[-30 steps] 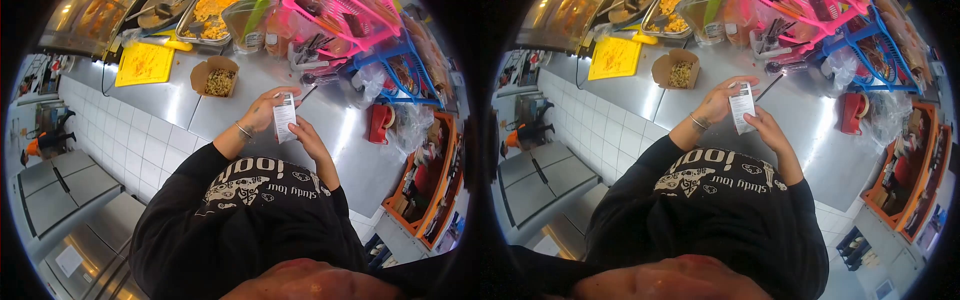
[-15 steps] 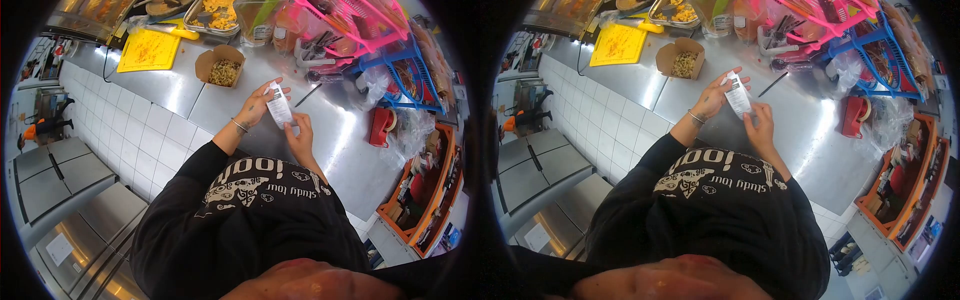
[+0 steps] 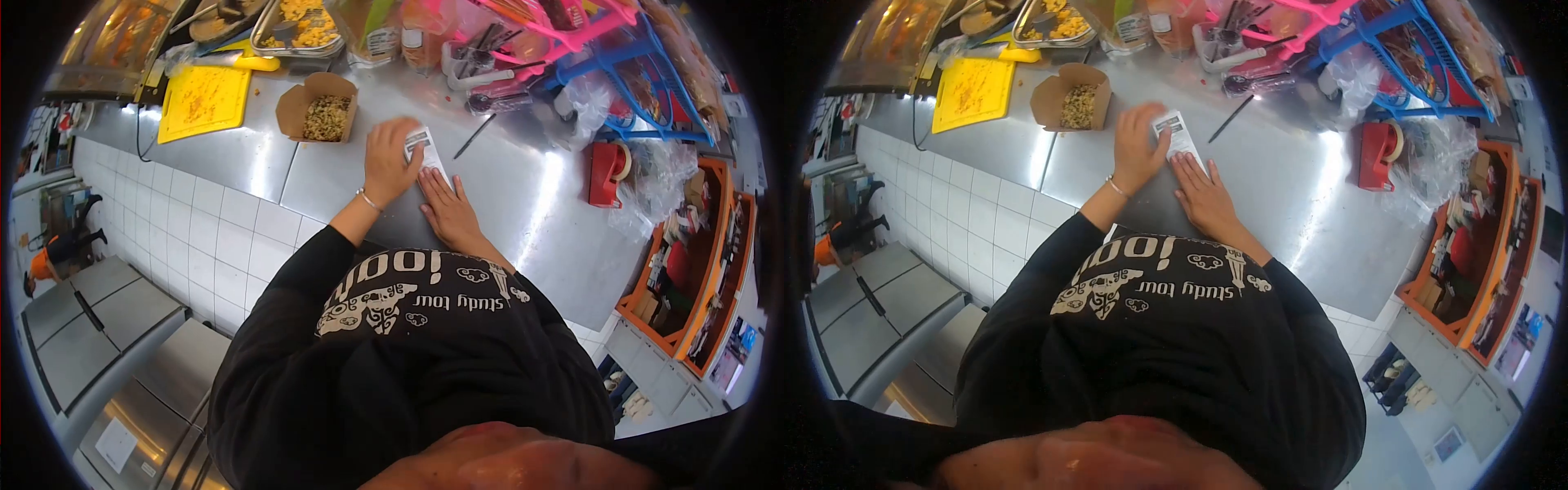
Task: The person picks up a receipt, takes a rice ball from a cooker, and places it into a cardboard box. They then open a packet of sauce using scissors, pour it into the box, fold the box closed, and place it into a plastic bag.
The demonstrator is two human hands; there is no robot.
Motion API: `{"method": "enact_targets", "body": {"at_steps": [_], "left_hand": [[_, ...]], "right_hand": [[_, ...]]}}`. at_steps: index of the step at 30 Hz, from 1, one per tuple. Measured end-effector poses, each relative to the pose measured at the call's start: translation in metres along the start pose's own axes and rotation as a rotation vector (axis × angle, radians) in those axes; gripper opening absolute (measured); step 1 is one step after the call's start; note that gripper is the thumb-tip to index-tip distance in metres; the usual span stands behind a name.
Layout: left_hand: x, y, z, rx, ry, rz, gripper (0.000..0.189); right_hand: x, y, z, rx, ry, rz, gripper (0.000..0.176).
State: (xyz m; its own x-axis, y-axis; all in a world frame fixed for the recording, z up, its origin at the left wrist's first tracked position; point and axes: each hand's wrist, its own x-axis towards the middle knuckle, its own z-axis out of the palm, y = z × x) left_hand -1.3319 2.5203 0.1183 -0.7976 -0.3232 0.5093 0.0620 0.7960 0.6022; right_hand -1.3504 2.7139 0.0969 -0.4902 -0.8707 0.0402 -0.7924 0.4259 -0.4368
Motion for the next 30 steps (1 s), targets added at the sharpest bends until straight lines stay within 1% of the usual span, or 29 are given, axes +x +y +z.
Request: {"method": "enact_targets", "body": {"at_steps": [2, 5, 8, 11, 14, 16, 19, 22, 25, 28, 30], "left_hand": [[-0.018, -0.001, 0.004, -0.039, -0.207, 0.106, 0.038], [-0.035, -0.005, 0.012, 0.103, -0.265, -0.038, 0.035], [-0.04, 0.003, 0.014, 0.174, -0.252, -0.029, 0.046], [-0.039, 0.014, 0.011, 0.178, -0.307, -0.102, 0.061], [-0.042, 0.015, 0.012, 0.183, -0.338, -0.136, 0.074], [-0.04, 0.017, 0.011, 0.183, -0.364, -0.15, 0.078], [-0.042, 0.02, 0.009, 0.198, -0.394, -0.162, 0.082], [-0.043, 0.02, 0.008, 0.2, -0.404, -0.172, 0.085], [-0.044, 0.02, 0.011, 0.207, -0.403, -0.181, 0.087], [-0.045, 0.021, 0.011, 0.201, -0.4, -0.196, 0.088], [-0.046, 0.021, 0.013, 0.19, -0.403, -0.213, 0.089]], "right_hand": [[-0.001, 0.004, 0.006, 0.044, 0.004, 0.026, 0.052], [0.0, 0.019, 0.009, 0.293, 0.058, 0.067, 0.049], [-0.009, 0.019, 0.004, 0.137, 0.128, 0.0, 0.042], [-0.012, 0.03, -0.005, 0.442, 0.266, 0.164, 0.033], [0.035, 0.04, -0.067, 0.348, 0.037, 0.781, 0.035], [0.071, 0.048, -0.085, 0.219, -0.067, 0.898, 0.04], [0.084, 0.08, -0.048, 0.049, -0.003, 0.822, 0.047], [0.078, 0.116, -0.019, 0.063, -0.014, 0.692, 0.047], [0.071, 0.106, -0.049, 0.286, -0.137, 0.759, 0.035], [0.06, 0.08, -0.063, 0.8, -0.088, 0.91, 0.021], [0.048, 0.067, -0.062, 1.035, -0.011, 0.747, 0.016]]}}
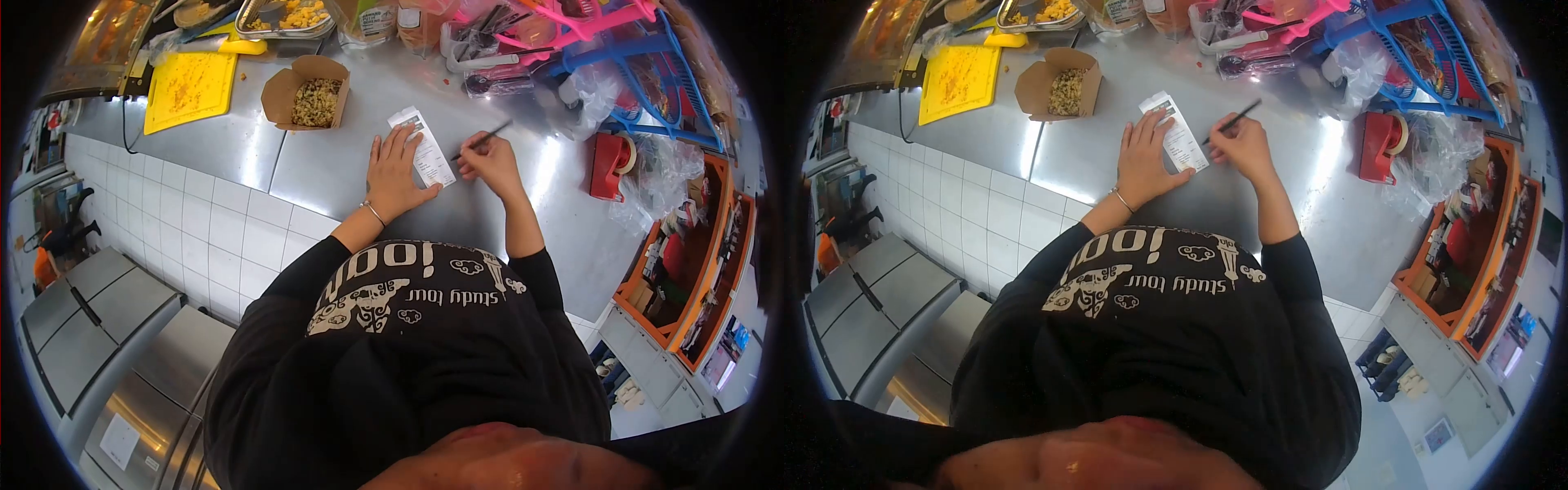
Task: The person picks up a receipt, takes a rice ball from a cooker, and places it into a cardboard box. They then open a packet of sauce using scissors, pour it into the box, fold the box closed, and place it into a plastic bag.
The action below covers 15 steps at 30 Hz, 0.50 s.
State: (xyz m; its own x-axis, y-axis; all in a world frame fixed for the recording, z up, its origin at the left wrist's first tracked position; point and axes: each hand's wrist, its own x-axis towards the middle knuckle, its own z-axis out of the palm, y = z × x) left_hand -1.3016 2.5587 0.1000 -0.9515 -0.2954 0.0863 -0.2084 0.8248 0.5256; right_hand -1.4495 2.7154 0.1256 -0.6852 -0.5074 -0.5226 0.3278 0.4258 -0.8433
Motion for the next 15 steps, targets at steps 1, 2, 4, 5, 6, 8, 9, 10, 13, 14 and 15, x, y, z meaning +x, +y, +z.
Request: {"method": "enact_targets", "body": {"at_steps": [1, 2, 4, 5, 6, 8, 9, 10, 13, 14, 15], "left_hand": [[0.0, -0.001, 0.001, -0.006, -0.006, -0.007, 0.089], [0.0, -0.001, 0.001, -0.011, -0.011, -0.012, 0.089], [-0.001, -0.001, 0.002, -0.011, 0.001, -0.005, 0.09], [-0.001, -0.001, 0.003, -0.01, 0.007, 0.0, 0.09], [-0.001, -0.001, 0.003, -0.01, 0.007, 0.003, 0.09], [0.0, -0.002, 0.003, -0.009, 0.009, 0.006, 0.09], [-0.001, -0.002, 0.002, -0.006, 0.016, 0.014, 0.09], [-0.001, -0.003, 0.002, -0.003, 0.023, 0.022, 0.09], [0.0, -0.004, 0.004, -0.001, 0.032, 0.036, 0.09], [0.0, -0.005, 0.002, 0.001, 0.032, 0.038, 0.09], [0.0, -0.006, 0.0, -0.016, 0.021, 0.051, 0.089]], "right_hand": [[-0.006, 0.002, 0.003, 0.108, -0.047, -0.076, 0.014], [-0.01, 0.003, 0.006, 0.006, -0.075, -0.088, 0.014], [-0.016, 0.006, 0.013, -0.192, -0.128, -0.115, 0.013], [-0.013, 0.013, 0.016, -0.258, -0.107, -0.135, 0.013], [-0.008, 0.02, 0.02, -0.266, -0.065, -0.208, 0.015], [-0.001, 0.025, 0.027, -0.281, 0.018, -0.356, 0.017], [-0.003, 0.022, 0.026, -0.314, -0.006, -0.276, 0.018], [-0.003, 0.018, 0.024, -0.347, -0.028, -0.198, 0.02], [0.001, 0.008, 0.019, -0.628, -0.047, -0.127, 0.024], [0.004, 0.007, 0.021, -0.75, -0.046, -0.131, 0.027], [0.003, 0.006, 0.026, -0.78, -0.011, -0.143, 0.032]]}}
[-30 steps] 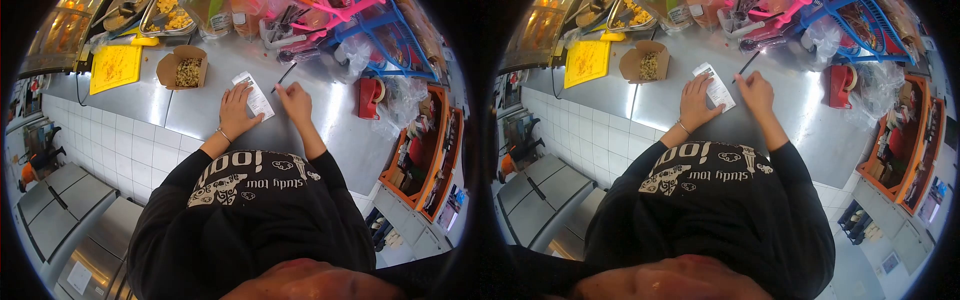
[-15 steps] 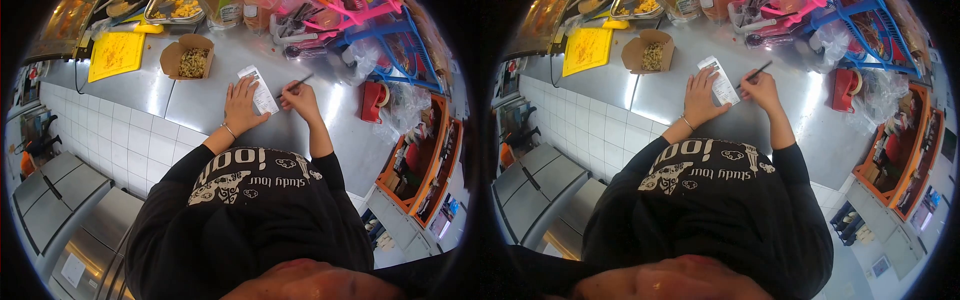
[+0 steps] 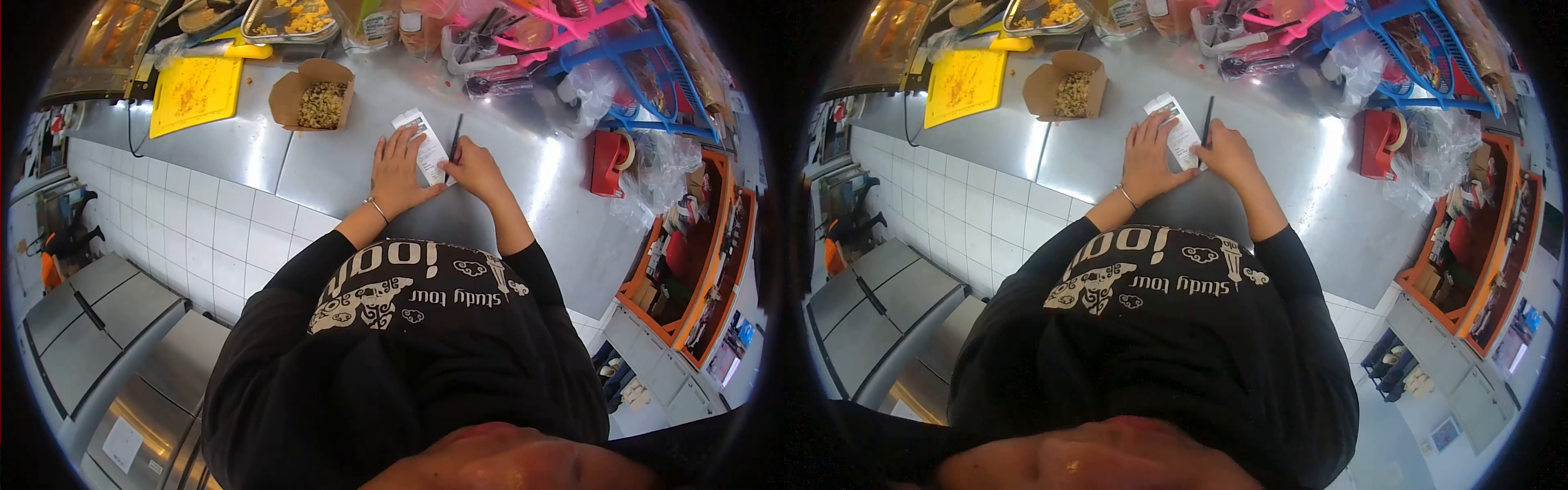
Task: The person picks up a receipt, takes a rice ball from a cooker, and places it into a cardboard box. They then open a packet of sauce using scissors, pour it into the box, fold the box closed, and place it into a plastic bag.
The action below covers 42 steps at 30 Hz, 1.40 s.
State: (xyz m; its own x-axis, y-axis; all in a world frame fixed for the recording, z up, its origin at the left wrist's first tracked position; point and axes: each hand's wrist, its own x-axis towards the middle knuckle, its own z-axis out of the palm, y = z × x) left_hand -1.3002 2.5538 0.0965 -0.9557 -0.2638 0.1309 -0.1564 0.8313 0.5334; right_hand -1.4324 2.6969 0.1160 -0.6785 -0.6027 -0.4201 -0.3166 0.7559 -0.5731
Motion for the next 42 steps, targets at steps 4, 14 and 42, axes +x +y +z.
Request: {"method": "enact_targets", "body": {"at_steps": [4, 14, 42], "left_hand": [[-0.003, -0.007, -0.025, -0.097, 0.056, 0.098, 0.075], [-0.049, -0.132, -0.084, -0.501, 0.526, -0.277, 0.04], [0.055, -0.225, -0.142, -0.868, -0.663, -0.016, 0.057]], "right_hand": [[-0.013, -0.026, 0.005, -0.103, 0.115, 0.048, 0.052], [0.017, -0.089, 0.016, 0.309, 0.36, -0.352, 0.039], [0.06, -0.154, 0.092, 0.758, -0.046, 0.072, 0.046]]}}
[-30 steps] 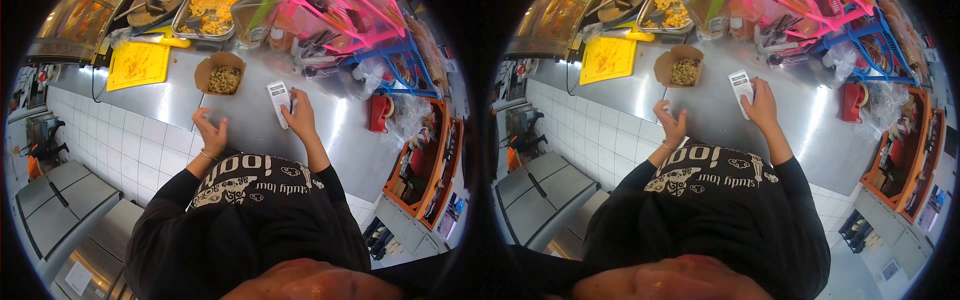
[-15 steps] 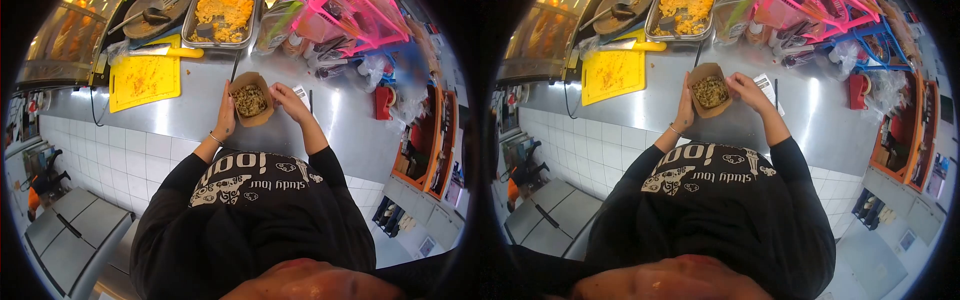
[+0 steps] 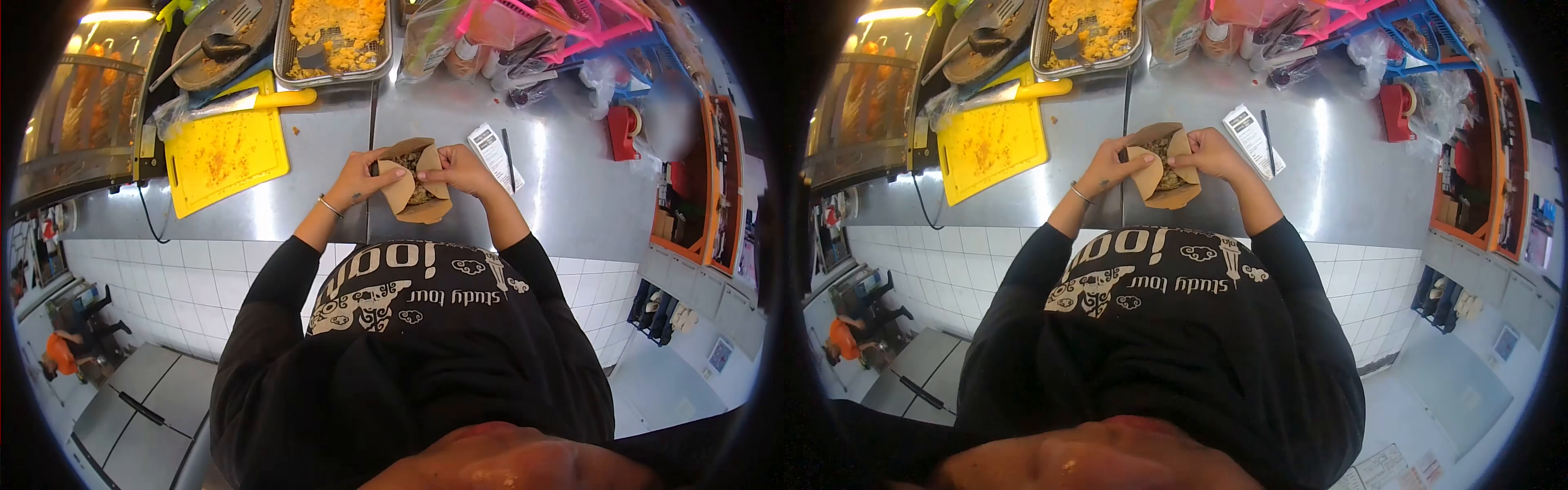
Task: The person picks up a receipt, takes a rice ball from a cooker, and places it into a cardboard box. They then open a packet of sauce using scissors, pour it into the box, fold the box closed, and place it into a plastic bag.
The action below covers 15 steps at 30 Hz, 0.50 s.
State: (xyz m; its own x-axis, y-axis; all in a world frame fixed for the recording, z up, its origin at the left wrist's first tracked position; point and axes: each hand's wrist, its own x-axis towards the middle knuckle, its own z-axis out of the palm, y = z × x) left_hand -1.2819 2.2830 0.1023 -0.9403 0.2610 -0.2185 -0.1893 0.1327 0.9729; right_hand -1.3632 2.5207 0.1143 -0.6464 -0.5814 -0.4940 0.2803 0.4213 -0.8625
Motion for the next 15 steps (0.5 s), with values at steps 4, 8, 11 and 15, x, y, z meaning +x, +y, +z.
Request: {"method": "enact_targets", "body": {"at_steps": [4, 8, 11, 15], "left_hand": [[0.003, 0.02, -0.002, 0.122, -0.076, 0.222, 0.067], [-0.003, 0.012, 0.02, 0.005, 0.04, 0.295, 0.079], [-0.019, -0.007, 0.032, -0.212, 0.206, 0.246, 0.084], [-0.045, -0.02, 0.049, -0.174, 0.373, 0.255, 0.087]], "right_hand": [[0.004, 0.0, -0.005, -0.016, -0.045, -0.007, 0.04], [0.004, -0.002, -0.004, -0.118, 0.022, -0.073, 0.041], [-0.009, -0.018, 0.005, -0.188, 0.285, -0.268, 0.035], [-0.034, -0.052, 0.014, -0.009, 0.223, -0.194, 0.034]]}}
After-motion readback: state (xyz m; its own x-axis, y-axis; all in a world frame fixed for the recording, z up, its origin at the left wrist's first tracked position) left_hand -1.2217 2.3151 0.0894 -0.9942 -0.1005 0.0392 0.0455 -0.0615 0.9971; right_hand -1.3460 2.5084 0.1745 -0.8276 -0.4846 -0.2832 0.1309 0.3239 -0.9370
